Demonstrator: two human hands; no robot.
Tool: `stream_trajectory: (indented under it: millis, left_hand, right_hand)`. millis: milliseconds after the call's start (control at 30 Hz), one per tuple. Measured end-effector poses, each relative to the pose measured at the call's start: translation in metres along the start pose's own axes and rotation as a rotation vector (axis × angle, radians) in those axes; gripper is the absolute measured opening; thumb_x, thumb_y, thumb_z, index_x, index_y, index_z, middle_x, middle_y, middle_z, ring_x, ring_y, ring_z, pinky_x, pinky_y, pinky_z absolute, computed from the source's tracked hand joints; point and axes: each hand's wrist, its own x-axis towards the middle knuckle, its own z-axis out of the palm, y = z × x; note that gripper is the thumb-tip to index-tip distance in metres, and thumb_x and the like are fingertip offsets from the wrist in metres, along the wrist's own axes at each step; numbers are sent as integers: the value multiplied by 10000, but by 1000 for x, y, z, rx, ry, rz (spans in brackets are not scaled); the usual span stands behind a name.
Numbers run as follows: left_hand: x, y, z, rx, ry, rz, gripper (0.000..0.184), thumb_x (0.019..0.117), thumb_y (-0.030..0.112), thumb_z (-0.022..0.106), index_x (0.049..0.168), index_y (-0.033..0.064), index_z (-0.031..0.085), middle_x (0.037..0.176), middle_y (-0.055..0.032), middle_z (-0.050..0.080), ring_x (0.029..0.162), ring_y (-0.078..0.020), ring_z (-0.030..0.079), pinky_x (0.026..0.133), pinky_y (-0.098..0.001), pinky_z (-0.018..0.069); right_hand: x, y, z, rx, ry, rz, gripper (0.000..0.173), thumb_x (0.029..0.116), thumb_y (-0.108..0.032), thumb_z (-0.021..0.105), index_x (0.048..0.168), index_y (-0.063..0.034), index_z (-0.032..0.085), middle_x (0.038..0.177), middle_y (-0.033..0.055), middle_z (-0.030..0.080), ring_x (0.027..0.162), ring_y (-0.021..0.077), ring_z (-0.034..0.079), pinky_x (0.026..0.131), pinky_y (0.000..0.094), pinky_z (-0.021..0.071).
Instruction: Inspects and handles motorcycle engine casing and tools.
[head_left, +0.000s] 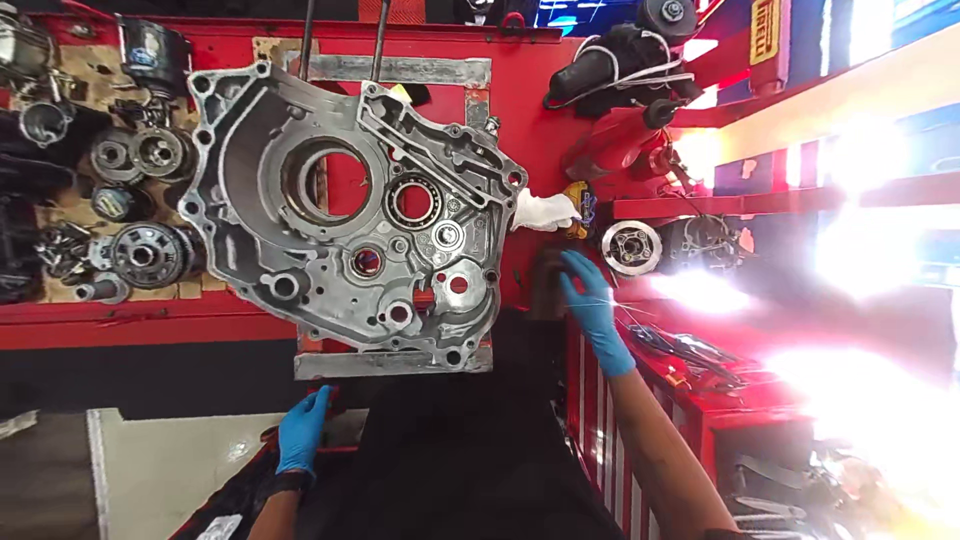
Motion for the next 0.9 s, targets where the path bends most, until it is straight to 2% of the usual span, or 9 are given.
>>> stream_trajectory:
  millis: [100, 200, 300, 433, 500, 633, 733, 800, 900]
  left_hand:
    - [-5, -2, -7, 7, 36, 8, 493, 1077, 411, 486, 1137, -15, 727, 1058, -242, 720, 1021, -390, 682, 953, -628, 485]
    - [-13, -13, -9, 34, 38, -18, 488, 1078, 407, 487, 1156, -12, 725, 1059, -244, 720, 1016, -390, 682, 953, -622, 484]
    - [-10, -9, 0, 64, -4, -35, 510, 1073, 420, 492, 1173, -29, 711, 1085, -259, 711, 1045, -403, 675, 970, -632, 478]
    - [-8, 9, 3, 74, -18, -25, 491, 1076, 396, 496, 1161, -37, 712, 1093, -256, 710, 1039, -389, 677, 966, -613, 484]
    - [-13, 9, 5, 72, -16, -23, 474, 1082, 372, 486, 1135, -39, 716, 1068, -254, 709, 1023, -388, 668, 952, -612, 478]
    - [-16, 1, 11, 73, -20, -18, 459, 1078, 354, 496, 1095, -47, 717, 1033, -258, 705, 997, -393, 666, 934, -625, 477]
    - [-19, -2, 17, 71, -34, -29, 457, 1075, 353, 504, 1081, -50, 718, 1020, -257, 711, 985, -395, 674, 927, -631, 483]
    - [-17, 2, 20, 101, -56, -32, 449, 1075, 361, 502, 1090, -28, 725, 1024, -241, 718, 995, -388, 679, 936, -628, 485]
    - [-12, 9, 21, 132, -73, -19, 440, 1073, 353, 506, 1096, -26, 728, 1035, -246, 717, 1011, -392, 676, 949, -627, 479]
  right_hand:
    - [3, 34, 53, -125, -300, -138, 477, 1028, -246, 505, 1474, -86, 558, 1567, 105, 485, 1496, 306, 383, 1241, 484, 301]
    - [18, 24, 71, 46, -518, -268, 417, 1050, -210, 477, 1431, -103, 608, 1552, 75, 509, 1513, 292, 353, 1261, 471, 262]
    - [31, 15, 73, 131, -635, -318, 356, 1050, -183, 502, 1344, -90, 681, 1501, 70, 566, 1493, 287, 390, 1258, 453, 266]
    - [-25, 40, 38, -73, -397, -110, 339, 1051, -171, 483, 1291, -97, 710, 1446, 21, 618, 1452, 236, 456, 1209, 419, 367]
    - [-53, 63, 16, -228, -225, 26, 341, 1044, -178, 483, 1266, -76, 722, 1425, 60, 633, 1421, 282, 496, 1175, 460, 410]
    - [-23, 50, 30, -320, -72, 196, 416, 1020, -271, 553, 1310, 3, 670, 1465, 167, 580, 1433, 352, 470, 1188, 487, 379]
    - [15, 20, 68, -297, -29, 91, 388, 967, -230, 620, 1277, -12, 702, 1395, 173, 634, 1338, 391, 557, 1127, 513, 436]
    - [29, -3, 85, -247, -113, -13, 340, 965, -187, 622, 1272, -81, 722, 1350, 133, 669, 1261, 379, 604, 1069, 514, 481]
    - [35, -1, 80, -308, -179, -27, 321, 972, -145, 595, 1264, -150, 728, 1305, 97, 689, 1204, 360, 625, 991, 516, 520]
